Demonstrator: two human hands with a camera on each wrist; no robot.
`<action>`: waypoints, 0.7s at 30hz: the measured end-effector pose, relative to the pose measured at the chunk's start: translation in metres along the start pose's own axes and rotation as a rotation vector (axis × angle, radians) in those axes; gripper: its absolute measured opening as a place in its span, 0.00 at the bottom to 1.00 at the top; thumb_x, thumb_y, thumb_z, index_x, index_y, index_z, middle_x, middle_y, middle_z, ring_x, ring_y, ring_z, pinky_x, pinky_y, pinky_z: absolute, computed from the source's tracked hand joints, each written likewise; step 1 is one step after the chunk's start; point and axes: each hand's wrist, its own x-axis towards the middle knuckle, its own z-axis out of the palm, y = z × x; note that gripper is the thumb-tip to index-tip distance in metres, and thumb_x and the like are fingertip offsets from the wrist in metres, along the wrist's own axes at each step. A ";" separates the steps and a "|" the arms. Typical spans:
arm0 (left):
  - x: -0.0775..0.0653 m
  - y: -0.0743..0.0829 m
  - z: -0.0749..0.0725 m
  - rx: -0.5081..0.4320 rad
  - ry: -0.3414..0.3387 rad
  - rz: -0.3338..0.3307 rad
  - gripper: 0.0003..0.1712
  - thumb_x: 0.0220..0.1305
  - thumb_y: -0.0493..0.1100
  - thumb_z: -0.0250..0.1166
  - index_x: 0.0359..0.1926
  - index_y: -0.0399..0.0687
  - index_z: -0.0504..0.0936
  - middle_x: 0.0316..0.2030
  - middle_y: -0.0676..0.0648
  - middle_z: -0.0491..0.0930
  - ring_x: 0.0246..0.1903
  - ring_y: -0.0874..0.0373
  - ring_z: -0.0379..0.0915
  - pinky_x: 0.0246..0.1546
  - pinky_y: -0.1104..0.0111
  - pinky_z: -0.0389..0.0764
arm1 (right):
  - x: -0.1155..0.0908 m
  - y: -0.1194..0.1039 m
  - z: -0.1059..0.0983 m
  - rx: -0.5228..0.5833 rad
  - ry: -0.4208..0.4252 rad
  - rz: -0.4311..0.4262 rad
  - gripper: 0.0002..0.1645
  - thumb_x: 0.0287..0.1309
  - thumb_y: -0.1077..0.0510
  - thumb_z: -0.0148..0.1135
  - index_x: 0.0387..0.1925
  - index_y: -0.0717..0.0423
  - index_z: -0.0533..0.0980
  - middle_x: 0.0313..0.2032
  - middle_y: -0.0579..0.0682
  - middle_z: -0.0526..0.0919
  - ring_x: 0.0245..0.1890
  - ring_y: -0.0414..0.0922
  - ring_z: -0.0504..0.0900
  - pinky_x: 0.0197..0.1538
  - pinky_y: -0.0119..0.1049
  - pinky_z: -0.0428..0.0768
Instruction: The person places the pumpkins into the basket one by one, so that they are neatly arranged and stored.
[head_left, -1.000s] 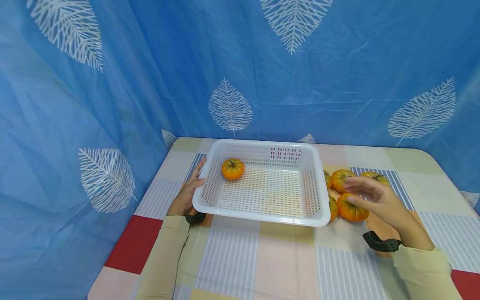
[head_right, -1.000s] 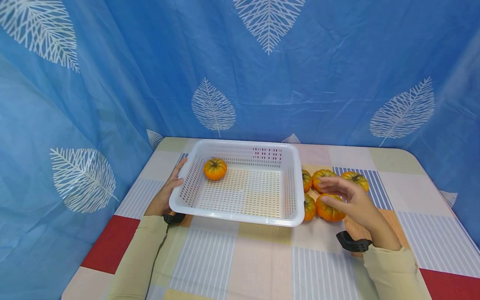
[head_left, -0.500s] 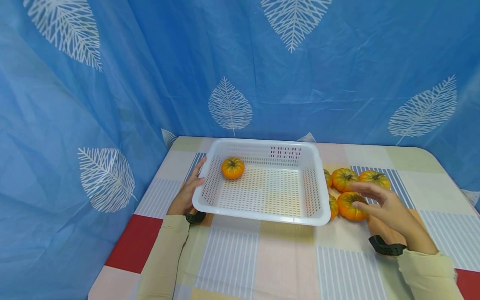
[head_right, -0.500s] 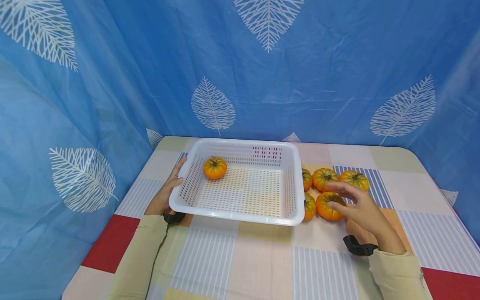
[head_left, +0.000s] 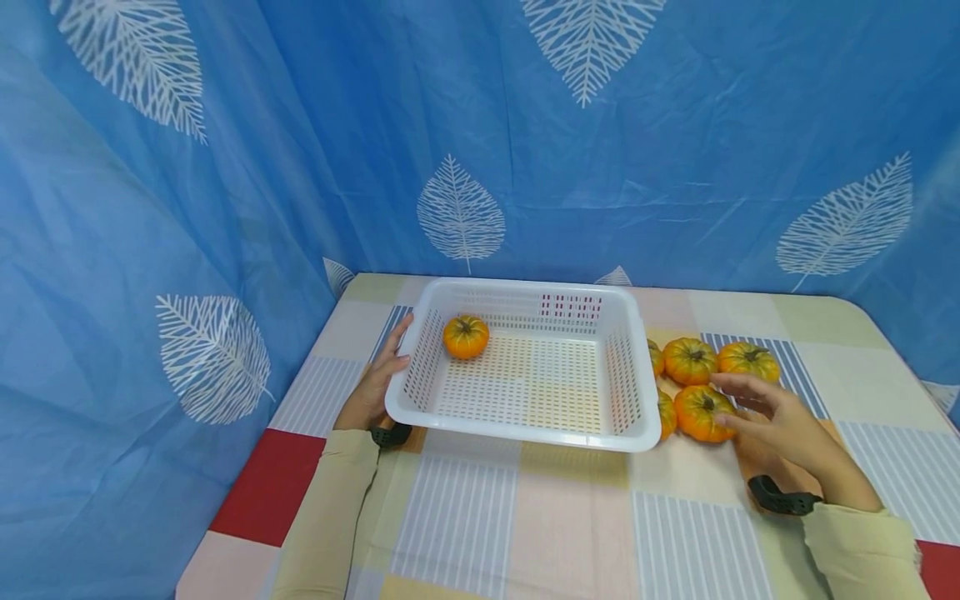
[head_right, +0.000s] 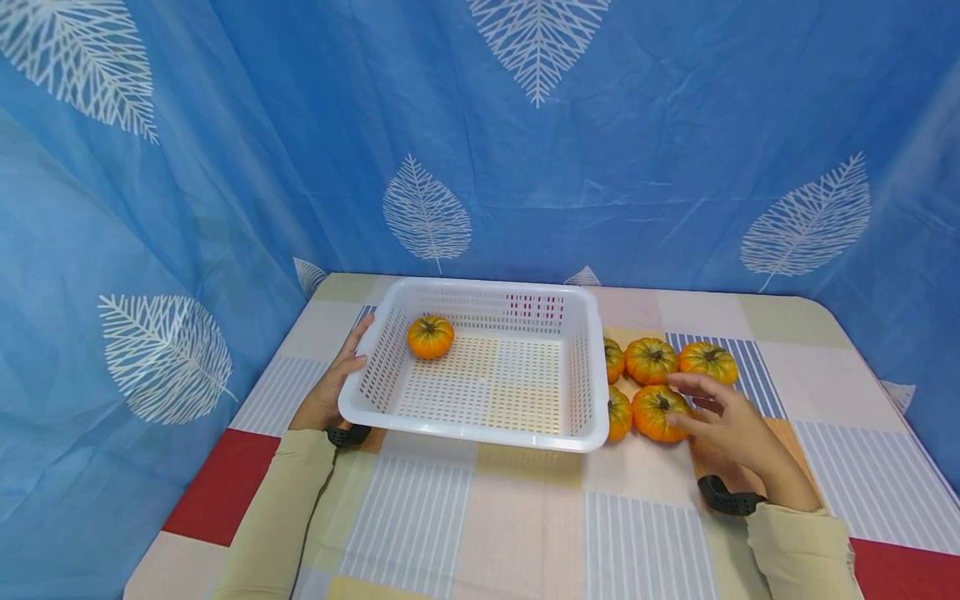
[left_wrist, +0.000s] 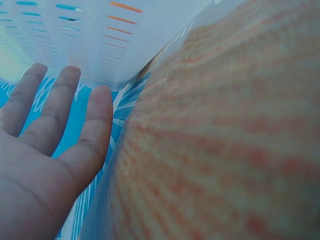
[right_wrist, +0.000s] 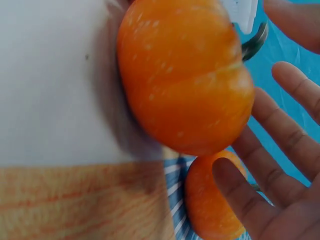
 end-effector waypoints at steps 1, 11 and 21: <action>0.000 0.000 0.000 0.000 -0.005 -0.001 0.50 0.74 0.41 0.48 0.88 0.59 0.33 0.87 0.41 0.29 0.78 0.33 0.41 0.75 0.35 0.57 | 0.000 0.002 0.000 0.006 -0.009 0.002 0.32 0.66 0.70 0.71 0.68 0.75 0.71 0.56 0.17 0.76 0.55 0.17 0.73 0.54 0.12 0.72; 0.000 -0.002 -0.003 0.012 -0.023 0.010 0.50 0.74 0.42 0.49 0.89 0.60 0.34 0.87 0.40 0.29 0.76 0.32 0.43 0.74 0.34 0.58 | -0.002 0.015 -0.001 0.024 -0.100 0.024 0.38 0.64 0.70 0.72 0.71 0.73 0.68 0.61 0.15 0.68 0.55 0.18 0.70 0.52 0.16 0.74; 0.002 -0.002 -0.004 0.005 -0.038 0.027 0.50 0.73 0.42 0.49 0.89 0.63 0.36 0.87 0.39 0.28 0.76 0.32 0.44 0.66 0.54 0.77 | -0.003 0.018 -0.001 -0.005 -0.153 0.063 0.43 0.63 0.67 0.75 0.75 0.68 0.66 0.63 0.16 0.61 0.55 0.17 0.67 0.51 0.18 0.74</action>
